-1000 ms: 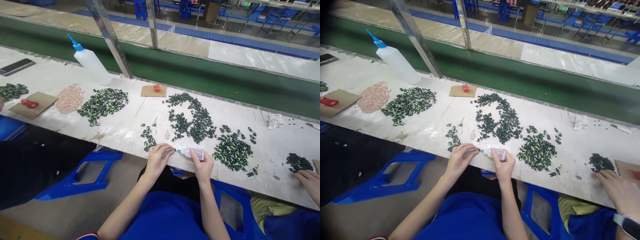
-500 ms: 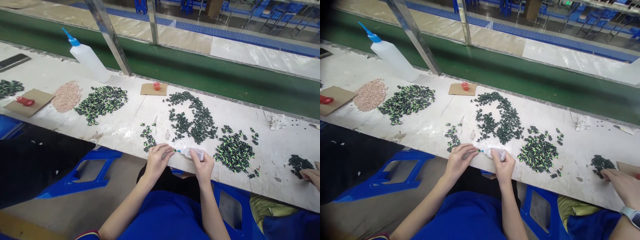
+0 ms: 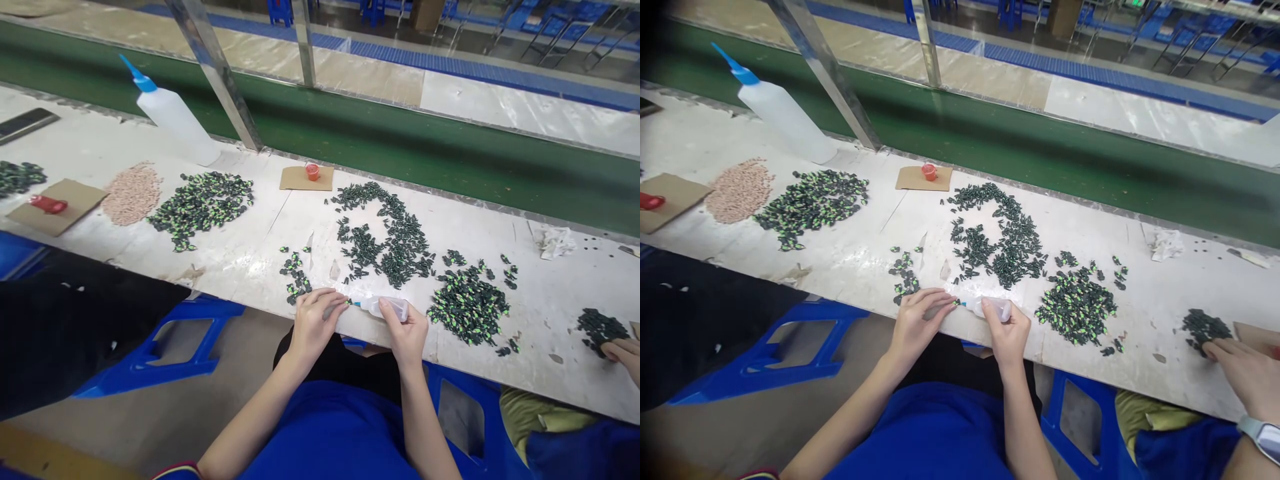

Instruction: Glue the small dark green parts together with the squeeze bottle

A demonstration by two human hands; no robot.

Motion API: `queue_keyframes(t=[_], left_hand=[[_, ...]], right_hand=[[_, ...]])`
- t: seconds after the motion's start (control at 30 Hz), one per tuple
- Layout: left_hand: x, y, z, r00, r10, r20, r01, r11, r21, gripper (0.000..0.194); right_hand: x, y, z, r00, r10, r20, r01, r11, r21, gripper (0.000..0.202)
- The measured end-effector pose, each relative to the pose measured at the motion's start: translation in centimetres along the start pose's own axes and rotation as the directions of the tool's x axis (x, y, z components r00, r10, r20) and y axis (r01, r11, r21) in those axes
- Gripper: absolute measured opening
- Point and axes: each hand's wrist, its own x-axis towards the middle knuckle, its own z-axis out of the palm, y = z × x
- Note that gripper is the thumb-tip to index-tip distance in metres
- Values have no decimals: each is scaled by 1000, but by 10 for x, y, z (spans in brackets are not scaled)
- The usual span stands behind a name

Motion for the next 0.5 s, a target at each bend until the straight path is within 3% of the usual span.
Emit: queue_keyframes(t=[0.3,0.5], left_hand=[[-1,-1,0,1000,-22,9,22,1000,0,6],[2,0,-2,997,-47,53,48,999,-12,9]], right_hand=[[5,8,-5,1000,-12,12,12,1000,-25,33],[5,14,-10,985,-18,-173,49,983,178,29]])
